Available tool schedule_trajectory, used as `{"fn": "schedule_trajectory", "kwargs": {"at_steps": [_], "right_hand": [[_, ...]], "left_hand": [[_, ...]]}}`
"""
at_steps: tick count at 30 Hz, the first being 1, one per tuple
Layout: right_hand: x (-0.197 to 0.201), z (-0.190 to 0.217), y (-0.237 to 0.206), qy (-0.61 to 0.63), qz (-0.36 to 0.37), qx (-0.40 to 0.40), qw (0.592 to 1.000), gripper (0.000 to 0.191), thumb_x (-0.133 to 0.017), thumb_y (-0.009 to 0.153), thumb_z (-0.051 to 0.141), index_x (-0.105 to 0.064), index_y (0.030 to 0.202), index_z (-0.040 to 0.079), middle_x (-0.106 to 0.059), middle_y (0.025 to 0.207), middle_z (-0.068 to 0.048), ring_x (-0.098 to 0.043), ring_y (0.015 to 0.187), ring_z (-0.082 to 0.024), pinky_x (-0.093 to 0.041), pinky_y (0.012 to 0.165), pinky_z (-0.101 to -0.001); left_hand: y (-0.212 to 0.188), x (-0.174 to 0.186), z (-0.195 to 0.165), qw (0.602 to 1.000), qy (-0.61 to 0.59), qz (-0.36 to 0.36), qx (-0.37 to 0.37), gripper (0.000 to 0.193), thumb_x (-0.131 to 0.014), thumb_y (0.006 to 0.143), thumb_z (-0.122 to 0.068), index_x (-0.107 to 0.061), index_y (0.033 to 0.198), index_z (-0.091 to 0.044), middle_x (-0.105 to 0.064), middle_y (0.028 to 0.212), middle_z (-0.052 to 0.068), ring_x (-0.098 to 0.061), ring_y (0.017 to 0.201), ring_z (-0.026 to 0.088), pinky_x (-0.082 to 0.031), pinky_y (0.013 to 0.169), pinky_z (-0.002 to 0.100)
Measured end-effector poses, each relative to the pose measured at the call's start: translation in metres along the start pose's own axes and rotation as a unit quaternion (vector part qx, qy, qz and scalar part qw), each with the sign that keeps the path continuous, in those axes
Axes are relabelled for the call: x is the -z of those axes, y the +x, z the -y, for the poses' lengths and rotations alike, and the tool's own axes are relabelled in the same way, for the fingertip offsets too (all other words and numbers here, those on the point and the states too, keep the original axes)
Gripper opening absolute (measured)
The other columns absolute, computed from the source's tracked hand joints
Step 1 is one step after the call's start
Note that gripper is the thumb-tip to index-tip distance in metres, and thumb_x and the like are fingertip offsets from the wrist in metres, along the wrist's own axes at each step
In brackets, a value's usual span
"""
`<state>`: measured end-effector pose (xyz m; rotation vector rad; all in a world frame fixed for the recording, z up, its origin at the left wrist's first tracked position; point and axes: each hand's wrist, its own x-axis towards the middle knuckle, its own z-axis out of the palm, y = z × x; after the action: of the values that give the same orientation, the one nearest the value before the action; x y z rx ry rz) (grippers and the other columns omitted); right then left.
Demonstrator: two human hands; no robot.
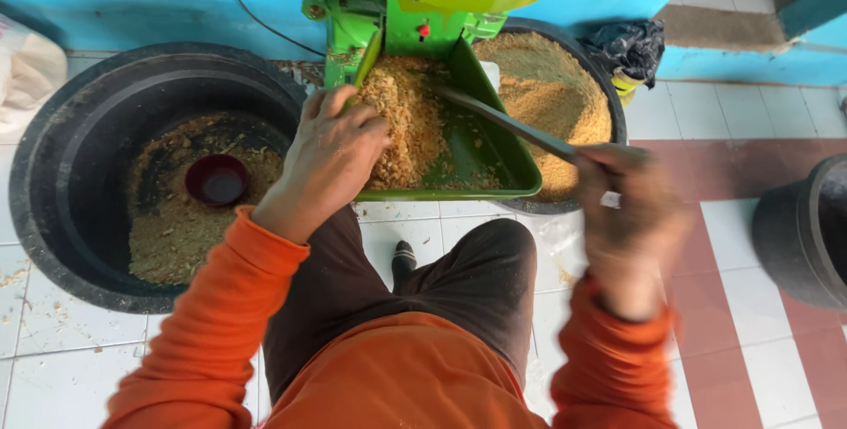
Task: The person sits on the floor in front of a green milling machine and uses a wooden paddle to push ground material from the machine's discharge tray into a large black basin. They then scoop material from the basin with a red bowl, empty it back into the tray, and resume moving the ground material into the basin.
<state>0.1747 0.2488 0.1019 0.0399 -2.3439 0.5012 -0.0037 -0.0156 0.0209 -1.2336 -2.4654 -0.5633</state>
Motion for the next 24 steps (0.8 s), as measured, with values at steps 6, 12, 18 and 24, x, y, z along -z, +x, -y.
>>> {"fn": "schedule_trajectory", "kwargs": {"at_steps": [6, 12, 18, 24], "right_hand": [[0.088, 0.009, -0.004, 0.122, -0.019, -0.132, 0.984, 0.015, -0.069, 0.108, -0.002, -0.059, 0.119, -0.003, -0.071, 0.096, -0.013, -0.066, 0.074, -0.008, -0.055, 0.069, -0.019], [0.1, 0.011, -0.008, 0.144, -0.002, -0.133, 0.981, 0.015, -0.069, 0.111, -0.001, -0.056, 0.118, -0.001, -0.073, 0.098, -0.014, -0.067, 0.074, -0.007, -0.056, 0.069, -0.0183], [0.079, 0.014, -0.013, 0.1, 0.019, -0.158, 0.982, 0.015, -0.07, 0.1, -0.006, -0.063, 0.113, -0.003, -0.071, 0.094, -0.017, -0.064, 0.072, -0.013, -0.052, 0.064, -0.024], [0.001, 0.017, 0.003, 0.079, 0.066, 0.025, 0.994, 0.018, -0.074, 0.097, -0.005, -0.063, 0.11, -0.001, -0.069, 0.099, -0.013, -0.069, 0.075, -0.018, -0.056, 0.064, -0.0279]], "left_hand": [[0.035, -0.015, 0.002, 0.948, -0.143, 0.136, -0.25, 0.025, -0.077, 0.078, -0.023, -0.081, 0.103, -0.02, -0.075, 0.114, 0.0, -0.056, 0.122, 0.032, -0.04, 0.102, 0.048], [0.089, -0.033, 0.01, 0.92, 0.088, 0.336, -0.183, 0.015, -0.071, 0.092, -0.018, -0.079, 0.103, -0.013, -0.068, 0.114, 0.007, -0.063, 0.111, 0.029, -0.051, 0.1, 0.046], [0.101, -0.043, 0.035, 0.985, 0.009, 0.089, -0.15, 0.025, -0.072, 0.091, -0.02, -0.072, 0.112, -0.005, -0.07, 0.112, 0.011, -0.062, 0.11, 0.03, -0.049, 0.099, 0.052], [0.053, -0.034, 0.043, 0.979, 0.166, 0.105, -0.062, 0.011, -0.067, 0.089, -0.011, -0.073, 0.097, -0.007, -0.072, 0.104, 0.011, -0.062, 0.11, 0.028, -0.047, 0.097, 0.05]]}}
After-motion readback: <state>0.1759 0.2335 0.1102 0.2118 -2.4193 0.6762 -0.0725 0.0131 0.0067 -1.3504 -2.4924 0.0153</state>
